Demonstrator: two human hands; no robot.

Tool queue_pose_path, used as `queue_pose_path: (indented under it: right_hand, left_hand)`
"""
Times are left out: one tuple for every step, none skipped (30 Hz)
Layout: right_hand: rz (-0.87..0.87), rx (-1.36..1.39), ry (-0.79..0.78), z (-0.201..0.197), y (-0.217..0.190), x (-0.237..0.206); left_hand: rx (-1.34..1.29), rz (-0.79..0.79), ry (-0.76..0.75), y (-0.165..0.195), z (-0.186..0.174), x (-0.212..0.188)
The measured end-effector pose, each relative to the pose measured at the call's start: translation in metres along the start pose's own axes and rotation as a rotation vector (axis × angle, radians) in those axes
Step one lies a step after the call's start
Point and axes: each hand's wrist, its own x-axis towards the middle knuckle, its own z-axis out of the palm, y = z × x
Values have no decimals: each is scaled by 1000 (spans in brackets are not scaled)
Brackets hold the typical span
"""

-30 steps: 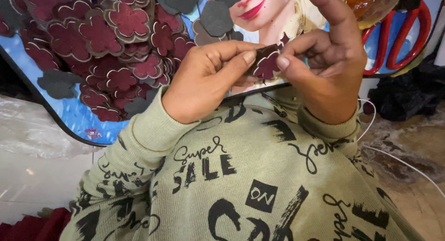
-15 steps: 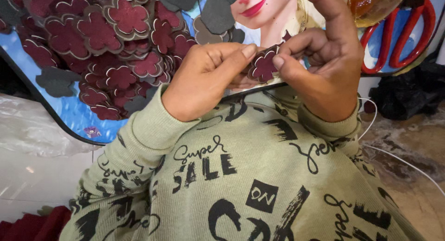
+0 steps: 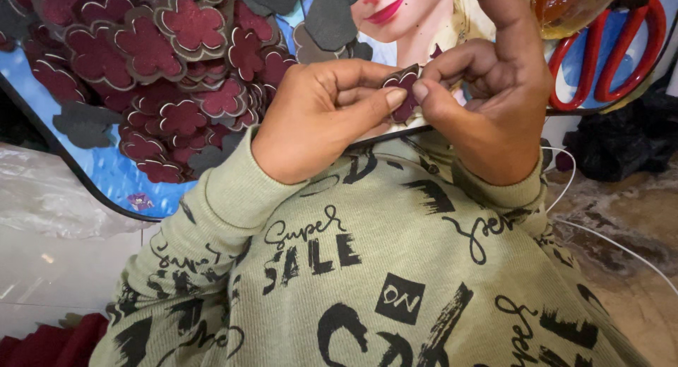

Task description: The person sits on the floor with a decorated board on their lap, picks up flower-shaped fabric cutouts one at a time, dips or presses them into a bowl of glue, and presses matching cutout pairs together. Glued pieces are set back on the board among a large pile of cutouts, with scissors resting nearby.

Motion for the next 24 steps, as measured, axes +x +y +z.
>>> queue_pose_path:
  right_hand:
    - [1,8,-1,0,0,0]
    - [3,16,-2,0,0,0]
    - [24,20,6,1,0,0]
    - [21,19,3,1,1,0]
    - [18,18,0,1,1,0]
    - [-10,11,-13,0,1,0]
    - [-14,9,-15,0,1,0]
    - [-18,8,-18,0,2,0]
    - [3,12,-9,0,3,0]
    - [12,22,-2,0,5,-1]
    - [21,32,4,-1,6,-1]
    - [16,48,9,-1,8,-1]
    - [11,64,14,-1,10,-2]
    - [-34,54,-8,-3,11,-4]
    - [-78,45,-30,-4,12,-6]
    - [-82,50,-25,-5,14,-7]
    - [-87,55,-19,-6,15,-7]
    - [-54,75,16,-8,16,-7]
    - [-9,96,45,-9,16,-7]
    - [35,119,75,-10,16,-7]
    - [92,143,101,-11,16,-7]
    - [118,149,97,-11,15,-8]
    - [145,155,94,-11,14,-8]
    - [142,144,60,-12,14,-9]
  left_hand:
    - [13,-1,3,0,-1,0]
    - [26,-2,6,0,-1,0]
    - [38,-3,11,0,-1,0]
    - [39,-3,14,-1,-2,0]
    - [39,-4,18,-1,-2,0]
    - [40,-4,21,-1,-2,0]
    - [46,-2,29,-1,-2,0]
    - [53,0,38,-1,-2,0]
    - [59,1,47,-1,-2,0]
    - [67,3,50,-2,-2,0]
    - [74,6,54,-1,-2,0]
    - [83,9,58,-1,-2,0]
    - [96,9,72,0,-2,0]
    - [108,9,86,0,-1,0]
    - [119,7,101,0,-1,0]
    - [119,14,101,1,-1,-1]
    - [119,23,100,3,-2,-1]
    - [119,32,98,4,-2,-2]
    - [122,35,102,4,-1,-2]
    - [125,38,105,5,-1,-3]
    - [127,39,108,6,0,-3]
    - [133,36,112,6,1,-3]
    - [139,34,116,6,2,-4]
    - [145,32,121,6,2,-4]
